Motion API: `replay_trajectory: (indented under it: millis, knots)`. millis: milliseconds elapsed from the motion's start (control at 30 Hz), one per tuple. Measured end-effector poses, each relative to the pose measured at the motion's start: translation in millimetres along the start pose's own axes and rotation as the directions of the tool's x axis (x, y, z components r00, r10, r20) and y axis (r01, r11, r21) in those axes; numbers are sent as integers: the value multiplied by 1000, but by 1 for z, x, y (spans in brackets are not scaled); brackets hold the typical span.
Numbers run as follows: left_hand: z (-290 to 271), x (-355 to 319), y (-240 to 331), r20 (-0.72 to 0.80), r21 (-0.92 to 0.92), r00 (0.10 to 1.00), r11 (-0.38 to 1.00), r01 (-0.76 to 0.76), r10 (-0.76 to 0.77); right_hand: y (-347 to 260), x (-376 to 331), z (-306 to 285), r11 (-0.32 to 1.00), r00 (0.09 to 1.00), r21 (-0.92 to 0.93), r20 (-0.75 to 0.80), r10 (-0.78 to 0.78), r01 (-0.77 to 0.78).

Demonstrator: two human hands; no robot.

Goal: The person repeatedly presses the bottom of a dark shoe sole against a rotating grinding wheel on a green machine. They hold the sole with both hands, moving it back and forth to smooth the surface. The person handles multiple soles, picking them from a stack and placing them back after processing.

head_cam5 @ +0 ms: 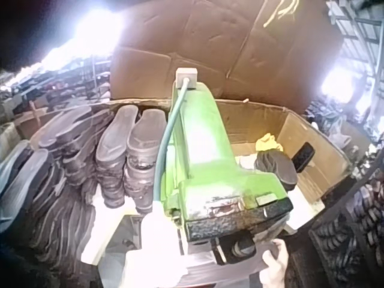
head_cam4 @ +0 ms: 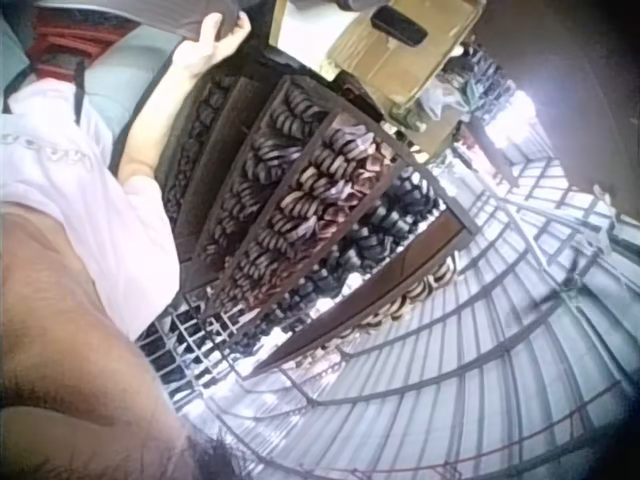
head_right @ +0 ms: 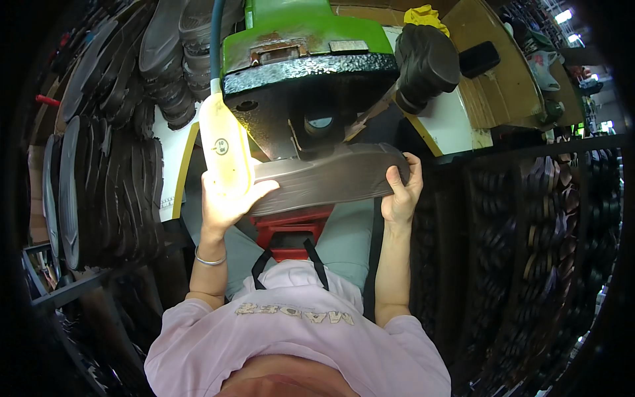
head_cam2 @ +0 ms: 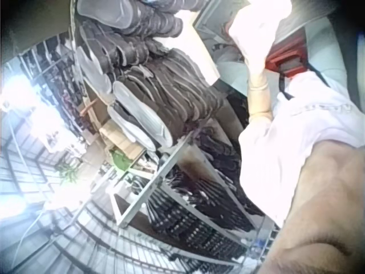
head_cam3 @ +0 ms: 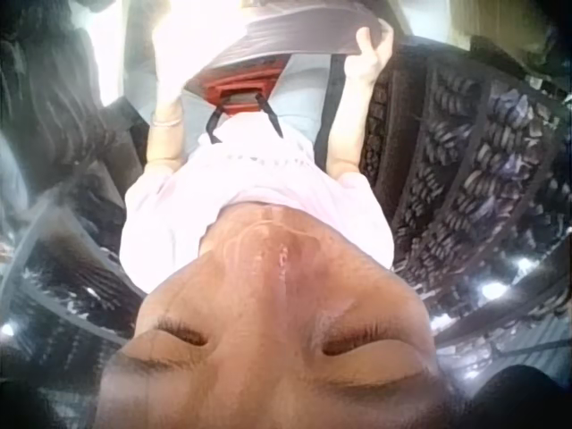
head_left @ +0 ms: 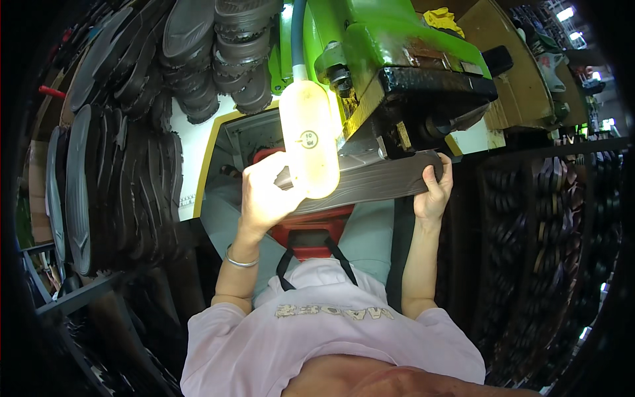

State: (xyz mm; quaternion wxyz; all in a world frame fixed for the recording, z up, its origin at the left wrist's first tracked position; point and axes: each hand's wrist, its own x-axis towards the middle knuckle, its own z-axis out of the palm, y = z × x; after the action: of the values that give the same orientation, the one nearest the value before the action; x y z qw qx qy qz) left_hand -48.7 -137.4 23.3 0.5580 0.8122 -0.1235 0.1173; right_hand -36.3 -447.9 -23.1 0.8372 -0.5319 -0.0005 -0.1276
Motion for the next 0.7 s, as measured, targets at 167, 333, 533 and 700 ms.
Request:
replay_trajectory:
  millis: [167,333,533,700]
  knots:
    - [-6,-1,4,-17,-63,997,996,68,-69,2,-4,7,999,999,11,-4,32,-32]
    - [-15,-7,6,-49,-28,992,993,117,-118,8,-6,15,998,998,24,-6,66,-66]
    - [-22,-28,-2,-168,-18,972,986,163,-164,16,-8,32,991,993,60,12,118,-119]
    - [-40,-46,-7,-141,8,953,962,272,-268,19,-14,56,984,987,89,69,146,-152]
